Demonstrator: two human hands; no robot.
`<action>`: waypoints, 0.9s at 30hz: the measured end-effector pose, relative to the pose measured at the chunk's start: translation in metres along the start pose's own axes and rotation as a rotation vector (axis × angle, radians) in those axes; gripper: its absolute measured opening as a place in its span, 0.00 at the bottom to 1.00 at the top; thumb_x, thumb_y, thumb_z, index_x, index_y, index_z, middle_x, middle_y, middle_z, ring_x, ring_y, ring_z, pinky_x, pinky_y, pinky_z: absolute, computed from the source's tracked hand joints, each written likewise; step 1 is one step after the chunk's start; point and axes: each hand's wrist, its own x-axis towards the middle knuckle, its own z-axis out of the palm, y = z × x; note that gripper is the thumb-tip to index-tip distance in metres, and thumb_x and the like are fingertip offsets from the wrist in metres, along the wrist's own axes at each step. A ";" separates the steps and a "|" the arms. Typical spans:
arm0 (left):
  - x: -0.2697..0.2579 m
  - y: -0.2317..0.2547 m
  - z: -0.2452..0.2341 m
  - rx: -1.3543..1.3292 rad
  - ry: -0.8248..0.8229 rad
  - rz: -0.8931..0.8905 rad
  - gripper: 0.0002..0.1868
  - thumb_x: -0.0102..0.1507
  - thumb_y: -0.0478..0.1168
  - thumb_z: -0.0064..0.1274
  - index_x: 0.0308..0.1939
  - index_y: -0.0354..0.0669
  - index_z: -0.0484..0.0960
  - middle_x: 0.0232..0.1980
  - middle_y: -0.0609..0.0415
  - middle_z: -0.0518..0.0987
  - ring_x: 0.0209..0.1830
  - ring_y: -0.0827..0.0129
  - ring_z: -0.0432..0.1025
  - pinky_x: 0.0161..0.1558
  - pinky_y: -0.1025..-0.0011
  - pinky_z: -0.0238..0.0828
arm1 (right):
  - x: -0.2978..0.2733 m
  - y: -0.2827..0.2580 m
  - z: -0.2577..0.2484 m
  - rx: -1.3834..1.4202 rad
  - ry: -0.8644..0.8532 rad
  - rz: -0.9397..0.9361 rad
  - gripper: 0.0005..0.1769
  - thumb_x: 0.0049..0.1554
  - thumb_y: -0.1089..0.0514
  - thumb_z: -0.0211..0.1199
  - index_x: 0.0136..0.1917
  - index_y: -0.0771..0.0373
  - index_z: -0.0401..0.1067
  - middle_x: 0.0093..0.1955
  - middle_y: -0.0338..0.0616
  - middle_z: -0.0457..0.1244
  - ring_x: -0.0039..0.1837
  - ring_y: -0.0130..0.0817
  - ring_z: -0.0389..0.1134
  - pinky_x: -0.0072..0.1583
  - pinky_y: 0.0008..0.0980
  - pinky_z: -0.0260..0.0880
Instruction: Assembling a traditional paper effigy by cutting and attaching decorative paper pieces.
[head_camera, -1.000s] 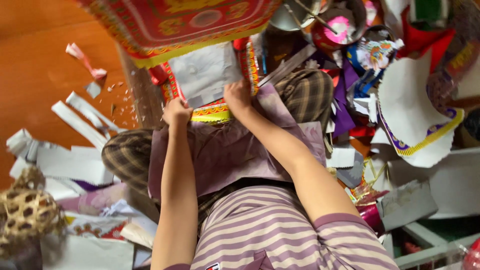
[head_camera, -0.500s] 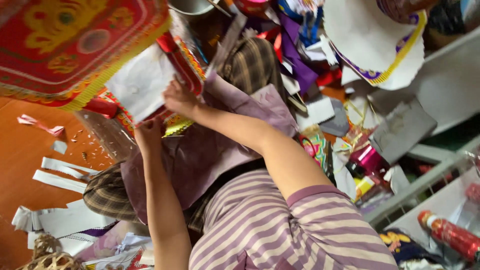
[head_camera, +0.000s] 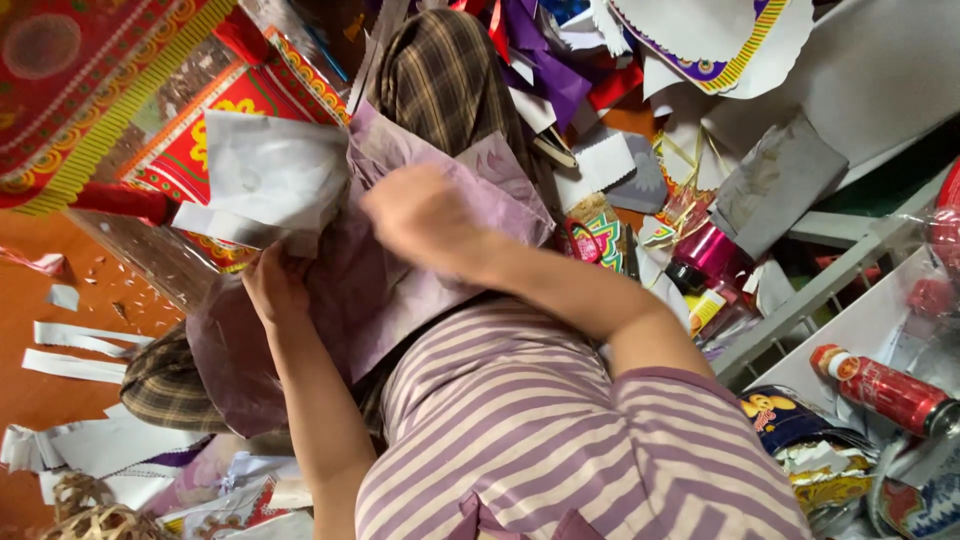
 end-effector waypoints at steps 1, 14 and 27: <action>0.001 -0.003 -0.005 0.007 -0.015 0.015 0.05 0.60 0.31 0.60 0.35 0.34 0.79 0.31 0.45 0.81 0.28 0.57 0.81 0.34 0.54 0.85 | -0.013 0.036 -0.024 -0.045 -0.048 -0.002 0.02 0.48 0.65 0.64 0.36 0.62 0.72 0.35 0.48 0.61 0.40 0.48 0.64 0.47 0.47 0.63; -0.027 0.016 0.019 -0.054 0.077 -0.027 0.10 0.57 0.29 0.57 0.43 0.36 0.81 0.34 0.47 0.79 0.31 0.59 0.78 0.34 0.55 0.85 | -0.138 0.082 -0.096 0.271 -0.760 1.471 0.33 0.67 0.49 0.41 0.67 0.85 0.61 0.66 0.89 0.56 0.72 0.79 0.55 0.73 0.65 0.49; -0.164 0.106 0.099 -0.411 -0.342 -0.179 0.17 0.61 0.28 0.58 0.52 0.34 0.72 0.41 0.47 0.77 0.34 0.63 0.78 0.32 0.56 0.87 | -0.193 0.178 -0.171 0.663 -0.655 1.409 0.32 0.51 0.56 0.76 0.66 0.66 0.71 0.29 0.48 0.60 0.26 0.38 0.62 0.26 0.33 0.65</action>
